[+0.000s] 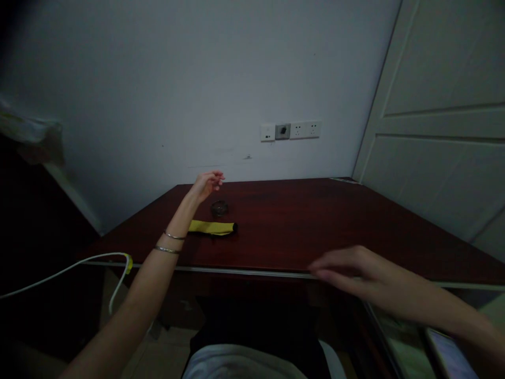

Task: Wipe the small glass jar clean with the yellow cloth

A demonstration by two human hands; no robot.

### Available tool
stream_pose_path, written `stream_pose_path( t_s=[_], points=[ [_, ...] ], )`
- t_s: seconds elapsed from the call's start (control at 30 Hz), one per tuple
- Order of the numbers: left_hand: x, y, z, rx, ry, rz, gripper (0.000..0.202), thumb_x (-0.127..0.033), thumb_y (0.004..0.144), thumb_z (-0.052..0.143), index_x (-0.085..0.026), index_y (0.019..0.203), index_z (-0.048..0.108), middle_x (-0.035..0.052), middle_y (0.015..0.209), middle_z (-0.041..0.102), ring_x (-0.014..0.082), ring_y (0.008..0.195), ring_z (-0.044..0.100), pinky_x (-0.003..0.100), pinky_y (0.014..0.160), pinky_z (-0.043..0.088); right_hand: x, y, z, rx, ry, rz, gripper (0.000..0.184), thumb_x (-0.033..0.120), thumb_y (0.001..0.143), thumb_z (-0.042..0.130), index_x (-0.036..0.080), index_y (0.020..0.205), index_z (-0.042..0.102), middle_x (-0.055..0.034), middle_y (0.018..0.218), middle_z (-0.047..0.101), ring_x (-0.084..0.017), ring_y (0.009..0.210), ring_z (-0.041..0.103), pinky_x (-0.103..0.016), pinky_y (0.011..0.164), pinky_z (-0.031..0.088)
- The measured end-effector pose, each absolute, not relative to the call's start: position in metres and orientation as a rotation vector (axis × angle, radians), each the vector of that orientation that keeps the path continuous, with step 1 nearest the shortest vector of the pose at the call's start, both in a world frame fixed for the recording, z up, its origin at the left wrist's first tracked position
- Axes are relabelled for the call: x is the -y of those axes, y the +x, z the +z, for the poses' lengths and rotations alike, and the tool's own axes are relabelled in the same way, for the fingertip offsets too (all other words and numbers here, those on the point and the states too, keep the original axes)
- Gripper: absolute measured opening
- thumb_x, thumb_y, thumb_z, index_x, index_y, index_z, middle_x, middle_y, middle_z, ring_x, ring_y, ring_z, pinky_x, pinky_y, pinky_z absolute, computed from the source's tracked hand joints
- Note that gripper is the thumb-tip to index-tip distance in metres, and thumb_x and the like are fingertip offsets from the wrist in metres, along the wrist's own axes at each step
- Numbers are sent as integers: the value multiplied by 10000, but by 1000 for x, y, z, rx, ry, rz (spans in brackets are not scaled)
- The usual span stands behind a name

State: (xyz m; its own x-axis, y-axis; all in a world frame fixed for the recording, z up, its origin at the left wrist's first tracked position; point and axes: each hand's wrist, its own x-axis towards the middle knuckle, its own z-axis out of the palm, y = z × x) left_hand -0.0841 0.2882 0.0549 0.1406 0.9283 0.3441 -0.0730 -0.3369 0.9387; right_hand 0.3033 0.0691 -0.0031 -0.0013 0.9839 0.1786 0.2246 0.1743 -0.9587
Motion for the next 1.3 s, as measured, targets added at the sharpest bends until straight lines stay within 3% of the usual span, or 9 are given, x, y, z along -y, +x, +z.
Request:
stream_pose_path(
  t_s=[0.07, 0.13, 0.3, 0.53, 0.7, 0.83, 1.0, 1.2, 1.3],
  points=[
    [-296, -107, 62, -978, 1524, 1386, 276, -103, 593, 488, -88, 852, 582, 89, 811, 631, 79, 557, 533, 187, 465, 370, -101, 257, 26, 2012, -1142, 863, 200, 276, 670, 660, 211, 851, 716, -75, 922, 701, -217, 881, 634, -365, 839, 446],
    [-302, -130, 66, -1153, 1580, 1331, 282, -113, 592, 494, -84, 856, 590, 106, 830, 639, 88, 570, 538, 197, 488, 385, -136, 215, 37, 2145, -1038, 686, 223, 293, 728, 605, 199, 903, 707, -65, 952, 696, -226, 891, 630, -370, 860, 436],
    [-308, -180, 62, -1531, 1759, 765, 257, -173, 557, 605, -105, 802, 644, 98, 786, 670, 144, 651, 578, 229, 566, 425, -219, 137, 10, 2274, -1112, 469, 275, 243, 782, 526, 128, 980, 680, -105, 991, 682, -229, 926, 621, -303, 835, 433],
    [-306, -212, 27, -1593, 1943, 70, 376, -204, 413, 701, -176, 788, 696, 20, 749, 676, 147, 655, 562, 207, 589, 405, -256, 77, -28, 2356, -1294, 535, 417, 475, 790, 504, 108, 813, 700, -126, 800, 689, -212, 759, 638, -250, 653, 425],
    [-301, -217, 9, -1522, 1918, -109, 361, -192, 386, 697, -188, 747, 697, -6, 667, 661, 144, 628, 556, 204, 596, 413, -259, 62, -38, 2403, -1283, 640, 349, 405, 758, 553, 95, 800, 706, -103, 765, 681, -176, 714, 623, -219, 604, 407],
    [-301, -218, 3, -1551, 1914, -202, 275, -163, 359, 682, -172, 633, 686, -6, 575, 637, 146, 553, 533, 207, 516, 393, -261, 62, -42, 2382, -1205, 774, 275, 291, 708, 590, 85, 849, 706, -73, 751, 675, -147, 658, 594, -205, 563, 407],
    [-304, -219, -2, -1566, 1928, -214, 204, -148, 350, 682, -156, 553, 662, -12, 532, 621, 143, 527, 524, 205, 487, 382, -268, 70, -43, 2314, -1171, 995, 291, 254, 673, 609, 98, 899, 703, -30, 708, 661, -103, 571, 543, -177, 495, 399],
    [-315, -214, -5, -1676, 2083, 29, 188, -156, 462, 628, -152, 650, 637, -35, 574, 589, 116, 570, 517, 181, 510, 367, -293, 72, -24, 2298, -1355, 691, 226, 165, 632, 650, 139, 848, 711, -25, 761, 683, -131, 686, 601, -169, 565, 426],
    [-321, -208, -6, -1771, 2166, 168, 180, -158, 514, 614, -159, 693, 631, -17, 633, 596, 122, 605, 523, 188, 525, 365, -304, 68, -15, 2249, -1448, 557, 230, 113, 648, 611, 141, 858, 699, -65, 813, 677, -170, 756, 611, -213, 631, 446]
  ],
)
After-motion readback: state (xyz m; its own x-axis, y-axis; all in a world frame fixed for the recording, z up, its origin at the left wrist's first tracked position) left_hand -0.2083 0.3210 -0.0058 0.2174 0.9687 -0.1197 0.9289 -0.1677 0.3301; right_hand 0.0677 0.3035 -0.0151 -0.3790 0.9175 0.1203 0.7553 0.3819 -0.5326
